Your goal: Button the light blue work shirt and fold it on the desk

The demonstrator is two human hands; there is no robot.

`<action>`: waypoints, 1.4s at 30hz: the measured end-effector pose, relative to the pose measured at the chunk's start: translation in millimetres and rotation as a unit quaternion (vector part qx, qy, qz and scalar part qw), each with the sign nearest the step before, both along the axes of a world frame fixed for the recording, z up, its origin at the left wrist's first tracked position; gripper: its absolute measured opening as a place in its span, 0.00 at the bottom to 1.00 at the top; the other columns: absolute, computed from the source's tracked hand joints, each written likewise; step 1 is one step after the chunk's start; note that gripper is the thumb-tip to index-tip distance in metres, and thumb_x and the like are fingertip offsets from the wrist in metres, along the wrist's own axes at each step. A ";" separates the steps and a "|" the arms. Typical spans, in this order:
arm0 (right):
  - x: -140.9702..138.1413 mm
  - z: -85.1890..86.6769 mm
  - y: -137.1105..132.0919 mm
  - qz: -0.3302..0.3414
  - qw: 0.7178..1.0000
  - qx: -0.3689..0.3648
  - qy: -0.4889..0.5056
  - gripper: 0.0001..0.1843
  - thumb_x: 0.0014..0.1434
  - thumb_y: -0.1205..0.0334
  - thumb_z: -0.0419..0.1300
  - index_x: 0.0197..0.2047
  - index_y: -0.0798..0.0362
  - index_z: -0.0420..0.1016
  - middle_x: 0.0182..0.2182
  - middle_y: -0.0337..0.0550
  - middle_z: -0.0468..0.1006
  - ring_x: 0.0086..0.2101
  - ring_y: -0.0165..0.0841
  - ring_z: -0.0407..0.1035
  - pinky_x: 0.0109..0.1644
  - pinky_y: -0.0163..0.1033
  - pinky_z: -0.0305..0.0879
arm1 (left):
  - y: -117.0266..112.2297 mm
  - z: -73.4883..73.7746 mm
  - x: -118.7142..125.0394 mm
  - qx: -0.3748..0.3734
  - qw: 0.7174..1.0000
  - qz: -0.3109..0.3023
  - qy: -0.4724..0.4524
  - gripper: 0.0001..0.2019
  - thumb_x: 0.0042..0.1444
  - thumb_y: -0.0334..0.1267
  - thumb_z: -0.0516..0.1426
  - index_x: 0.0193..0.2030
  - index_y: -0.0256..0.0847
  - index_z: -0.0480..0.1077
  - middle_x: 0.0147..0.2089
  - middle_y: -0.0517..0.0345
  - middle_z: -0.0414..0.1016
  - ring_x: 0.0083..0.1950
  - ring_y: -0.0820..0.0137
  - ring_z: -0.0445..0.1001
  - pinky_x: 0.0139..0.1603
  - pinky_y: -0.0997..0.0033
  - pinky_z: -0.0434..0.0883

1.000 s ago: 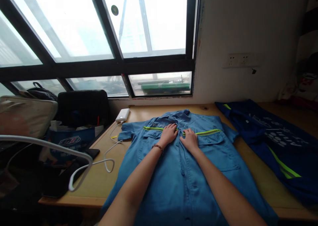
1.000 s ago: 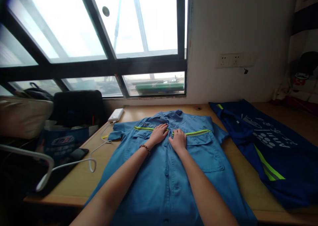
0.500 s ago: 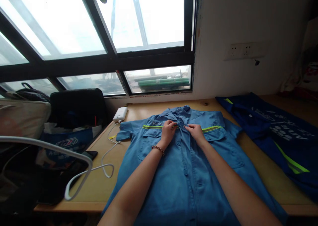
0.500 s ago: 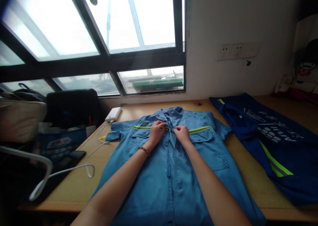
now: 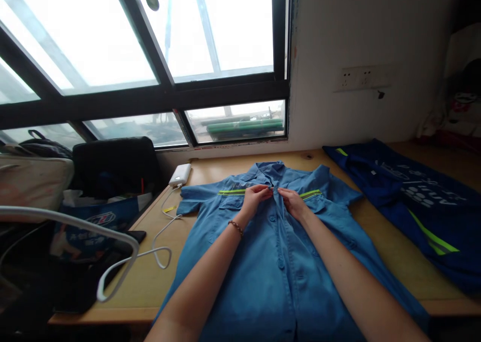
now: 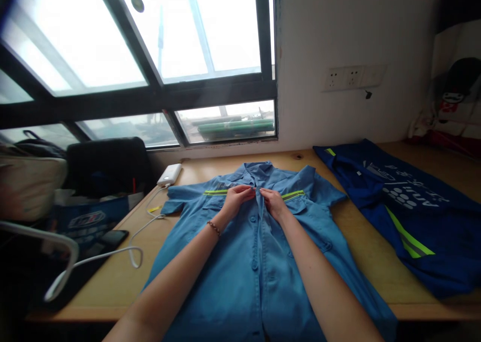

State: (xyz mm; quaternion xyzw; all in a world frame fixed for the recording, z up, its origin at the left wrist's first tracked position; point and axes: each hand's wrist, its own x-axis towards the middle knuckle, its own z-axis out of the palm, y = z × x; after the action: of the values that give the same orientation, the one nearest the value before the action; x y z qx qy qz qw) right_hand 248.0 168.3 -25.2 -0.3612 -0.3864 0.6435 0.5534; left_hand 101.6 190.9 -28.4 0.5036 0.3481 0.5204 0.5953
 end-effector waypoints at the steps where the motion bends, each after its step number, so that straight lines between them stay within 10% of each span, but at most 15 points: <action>1: 0.4 -1.6 0.7 0.010 1.000 -0.004 0.014 0.10 0.47 0.63 0.59 0.34 0.57 0.75 0.28 0.43 0.78 0.29 0.33 0.72 0.35 0.37 0.69 | -1.7 -1.1 0.2 -0.004 1.000 -0.005 -0.011 0.15 0.43 0.40 0.61 0.37 0.32 0.71 0.36 0.49 0.76 0.36 0.67 0.75 0.45 0.62 0.69; 20: -8.5 -11.2 3.4 -0.084 0.992 0.030 -0.086 0.17 0.41 0.53 0.62 0.32 0.56 0.76 0.23 0.41 0.77 0.23 0.31 0.69 0.27 0.35 0.63 | -8.8 -7.3 -2.9 -0.035 0.999 0.015 -0.038 0.14 0.37 0.37 0.64 0.33 0.32 0.74 0.31 0.50 0.77 0.33 0.66 0.75 0.44 0.62 0.70; 25: -13.1 -8.8 -2.8 -0.175 0.934 0.132 -0.282 0.14 0.46 0.53 0.58 0.29 0.55 0.75 0.24 0.41 0.77 0.27 0.33 0.70 0.32 0.35 0.63 | -11.5 -3.1 -1.0 -0.045 0.998 0.005 -0.036 0.16 0.37 0.39 0.65 0.33 0.31 0.74 0.31 0.51 0.76 0.33 0.68 0.74 0.43 0.64 0.70; 32: -28.7 -1.5 -19.0 -0.236 0.755 0.189 -0.581 0.08 0.52 0.58 0.54 0.28 0.51 0.70 0.19 0.36 0.73 0.23 0.30 0.67 0.27 0.32 0.53 | -11.5 -3.1 3.8 -0.047 0.998 0.050 -0.008 0.15 0.35 0.42 0.65 0.24 0.34 0.66 0.21 0.64 0.67 0.21 0.80 0.64 0.22 0.81 0.61; 42: -25.3 -8.1 -13.0 -0.218 0.786 0.185 -0.549 0.08 0.52 0.55 0.56 0.32 0.51 0.69 0.19 0.35 0.71 0.22 0.29 0.66 0.27 0.31 0.55 | -4.6 -6.9 -0.9 -0.145 0.983 0.050 -0.104 0.15 0.33 0.35 0.66 0.26 0.34 0.64 0.20 0.63 0.65 0.20 0.79 0.65 0.22 0.78 0.62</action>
State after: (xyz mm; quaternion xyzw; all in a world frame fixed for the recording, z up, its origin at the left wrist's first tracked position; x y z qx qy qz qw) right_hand 222.6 155.3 -33.4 -0.6188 -0.6472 0.1154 0.4299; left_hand 100.7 186.4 -35.3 0.3373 0.3802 0.5431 0.6683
